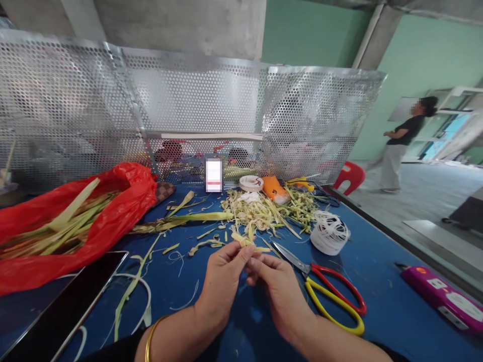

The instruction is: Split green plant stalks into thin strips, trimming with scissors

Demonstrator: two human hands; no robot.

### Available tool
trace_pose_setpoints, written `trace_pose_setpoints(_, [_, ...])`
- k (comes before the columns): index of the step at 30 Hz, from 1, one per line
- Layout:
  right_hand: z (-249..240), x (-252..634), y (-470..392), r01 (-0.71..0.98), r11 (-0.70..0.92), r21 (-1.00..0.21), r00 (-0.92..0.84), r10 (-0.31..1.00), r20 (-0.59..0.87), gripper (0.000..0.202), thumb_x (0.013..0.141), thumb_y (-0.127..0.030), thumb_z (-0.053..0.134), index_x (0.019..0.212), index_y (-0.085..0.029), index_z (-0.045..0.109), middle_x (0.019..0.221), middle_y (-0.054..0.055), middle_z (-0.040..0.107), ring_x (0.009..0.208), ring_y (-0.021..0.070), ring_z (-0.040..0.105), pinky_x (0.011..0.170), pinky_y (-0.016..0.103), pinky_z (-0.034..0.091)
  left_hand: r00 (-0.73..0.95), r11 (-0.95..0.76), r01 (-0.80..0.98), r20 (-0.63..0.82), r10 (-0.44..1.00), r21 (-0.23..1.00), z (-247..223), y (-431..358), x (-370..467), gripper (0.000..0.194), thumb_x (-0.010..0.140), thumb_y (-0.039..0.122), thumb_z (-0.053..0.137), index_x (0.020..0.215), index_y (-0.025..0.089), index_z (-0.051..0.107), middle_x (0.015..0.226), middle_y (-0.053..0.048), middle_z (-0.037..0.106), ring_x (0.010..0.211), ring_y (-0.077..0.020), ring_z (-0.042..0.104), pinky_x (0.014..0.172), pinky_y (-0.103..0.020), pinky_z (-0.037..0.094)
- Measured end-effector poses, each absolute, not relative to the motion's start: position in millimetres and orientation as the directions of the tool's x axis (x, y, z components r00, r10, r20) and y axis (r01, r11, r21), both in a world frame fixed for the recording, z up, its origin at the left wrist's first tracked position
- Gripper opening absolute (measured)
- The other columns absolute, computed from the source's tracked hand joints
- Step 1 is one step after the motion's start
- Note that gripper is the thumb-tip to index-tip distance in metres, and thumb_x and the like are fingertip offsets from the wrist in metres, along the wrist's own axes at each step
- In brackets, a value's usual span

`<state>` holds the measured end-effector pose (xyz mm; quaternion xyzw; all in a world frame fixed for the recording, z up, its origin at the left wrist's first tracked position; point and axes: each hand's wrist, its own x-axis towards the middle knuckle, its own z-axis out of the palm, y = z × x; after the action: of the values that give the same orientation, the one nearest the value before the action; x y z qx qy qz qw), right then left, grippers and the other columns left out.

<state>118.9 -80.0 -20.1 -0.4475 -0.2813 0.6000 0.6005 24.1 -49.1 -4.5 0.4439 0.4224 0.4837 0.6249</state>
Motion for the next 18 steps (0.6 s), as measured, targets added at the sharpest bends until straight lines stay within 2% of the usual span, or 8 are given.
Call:
trace_pose_setpoints(6, [-19,118,-81,-0.499,-0.079,-0.863,0.13,0.978,-0.165,0.024,0.063,-0.033,0.077,0.061,-0.014,0.063,0.058,-0.003,0.053,0.054,0.0073,0.041,0.056,0.02,0.035,0.226,0.135,-0.248,-0.078,0.971,0.959,2,-49,24,0.026,0.064,0.036,0.071,0.055,0.015,0.06,0.049,0.004,0.052,0.045,-0.0073,0.045,0.044,-0.019,0.038])
trace_pose_setpoints(12, [-20,115,-87,-0.47,-0.034,-0.882,0.149,0.982,-0.117,0.015,0.066,-0.023,0.069,0.059,-0.016,0.058,0.058,-0.003,0.05,0.057,0.0088,0.042,0.057,0.02,0.035,0.217,0.153,-0.227,-0.103,0.971,0.962,5,-46,19,0.023,0.066,0.035,0.071,0.059,0.015,0.063,0.063,-0.002,0.065,0.048,-0.0079,0.047,0.045,-0.019,0.04])
trace_pose_setpoints(18, [-18,117,-86,-0.366,-0.011,-0.931,0.107,0.993,-0.054,0.02,0.07,-0.032,0.069,0.064,-0.016,0.06,0.057,-0.002,0.054,0.056,0.0097,0.047,0.059,0.021,0.04,0.236,0.15,-0.211,-0.098,0.967,0.966,10,-43,16,0.022,0.066,0.034,0.071,0.06,0.014,0.064,0.059,0.0,0.06,0.048,-0.0081,0.047,0.042,-0.018,0.038])
